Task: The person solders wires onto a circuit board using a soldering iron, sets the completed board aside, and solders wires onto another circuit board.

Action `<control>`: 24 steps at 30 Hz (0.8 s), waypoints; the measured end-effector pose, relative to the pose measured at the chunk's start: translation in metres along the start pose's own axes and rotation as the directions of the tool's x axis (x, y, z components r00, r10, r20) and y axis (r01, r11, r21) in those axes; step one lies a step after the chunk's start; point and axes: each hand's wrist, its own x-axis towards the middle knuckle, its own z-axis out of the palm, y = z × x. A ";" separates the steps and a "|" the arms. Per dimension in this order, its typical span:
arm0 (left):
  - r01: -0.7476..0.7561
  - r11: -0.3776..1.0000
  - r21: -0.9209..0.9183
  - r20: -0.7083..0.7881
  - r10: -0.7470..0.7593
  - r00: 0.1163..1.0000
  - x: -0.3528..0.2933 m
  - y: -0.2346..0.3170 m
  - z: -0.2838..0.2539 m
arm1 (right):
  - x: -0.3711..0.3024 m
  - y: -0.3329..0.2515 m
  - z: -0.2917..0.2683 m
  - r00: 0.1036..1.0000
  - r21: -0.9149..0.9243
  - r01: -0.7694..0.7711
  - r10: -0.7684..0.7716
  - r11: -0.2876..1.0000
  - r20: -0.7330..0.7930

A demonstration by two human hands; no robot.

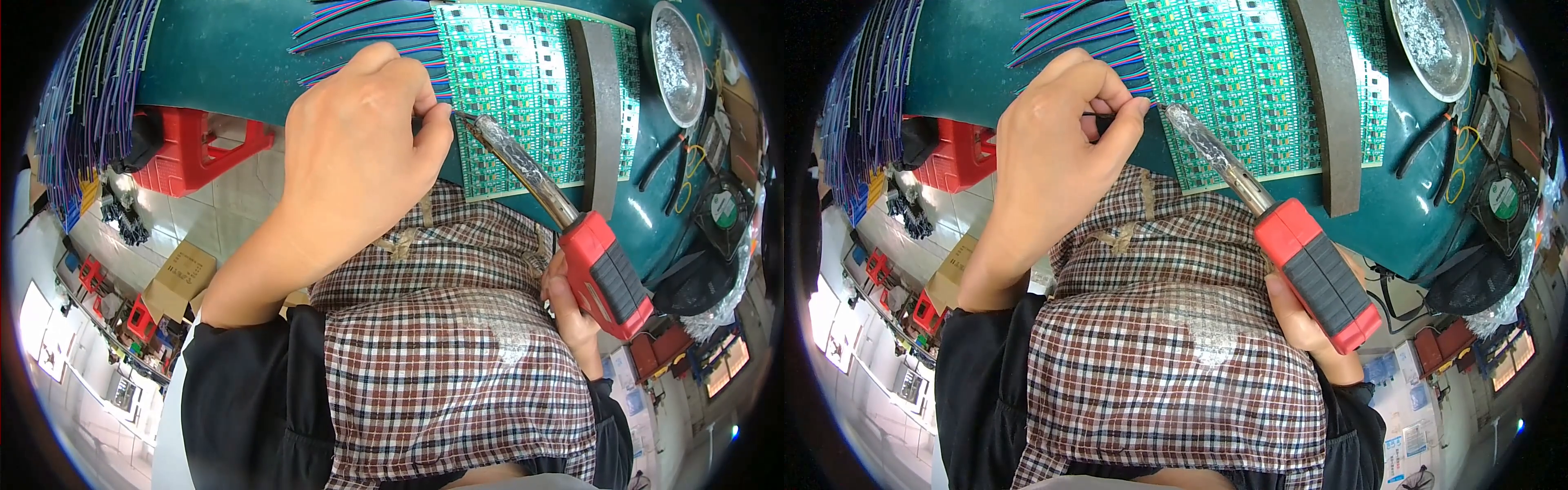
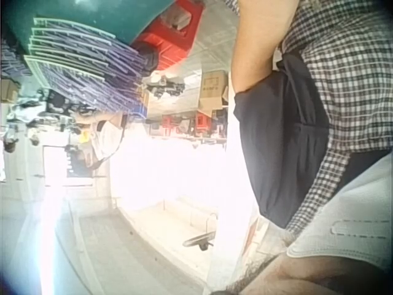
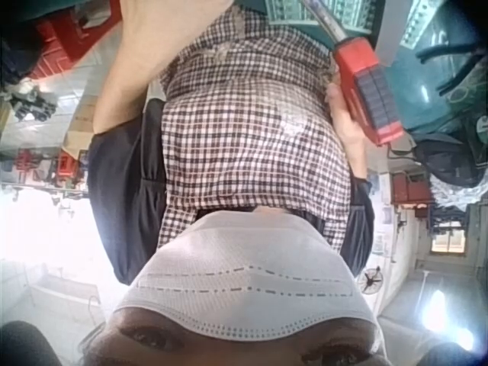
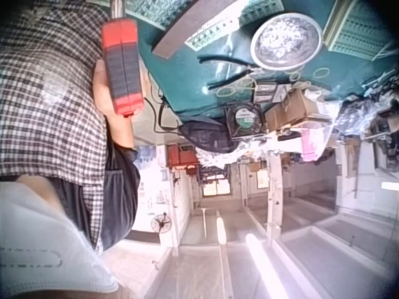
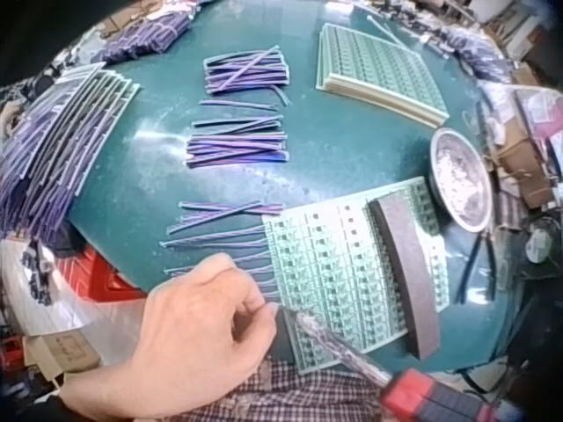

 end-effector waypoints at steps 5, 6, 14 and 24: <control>0.003 1.000 -0.004 -0.003 -0.003 1.000 0.000 -0.001 0.001 | -0.003 0.002 -0.002 1.000 -0.056 0.013 -0.012 0.998 0.011; 0.003 1.000 -0.009 0.000 -0.003 1.000 0.000 -0.001 0.000 | -0.004 0.003 -0.002 0.999 -0.080 0.044 -0.043 0.996 0.018; -0.008 1.000 -0.010 0.002 0.008 1.000 0.000 -0.002 0.000 | -0.007 -0.002 0.006 0.990 0.005 -0.081 0.081 0.997 -0.115; -0.128 0.986 0.108 -0.076 0.136 0.988 0.021 -0.013 -0.016 | -0.010 0.001 0.009 0.987 0.001 -0.074 0.073 0.997 -0.142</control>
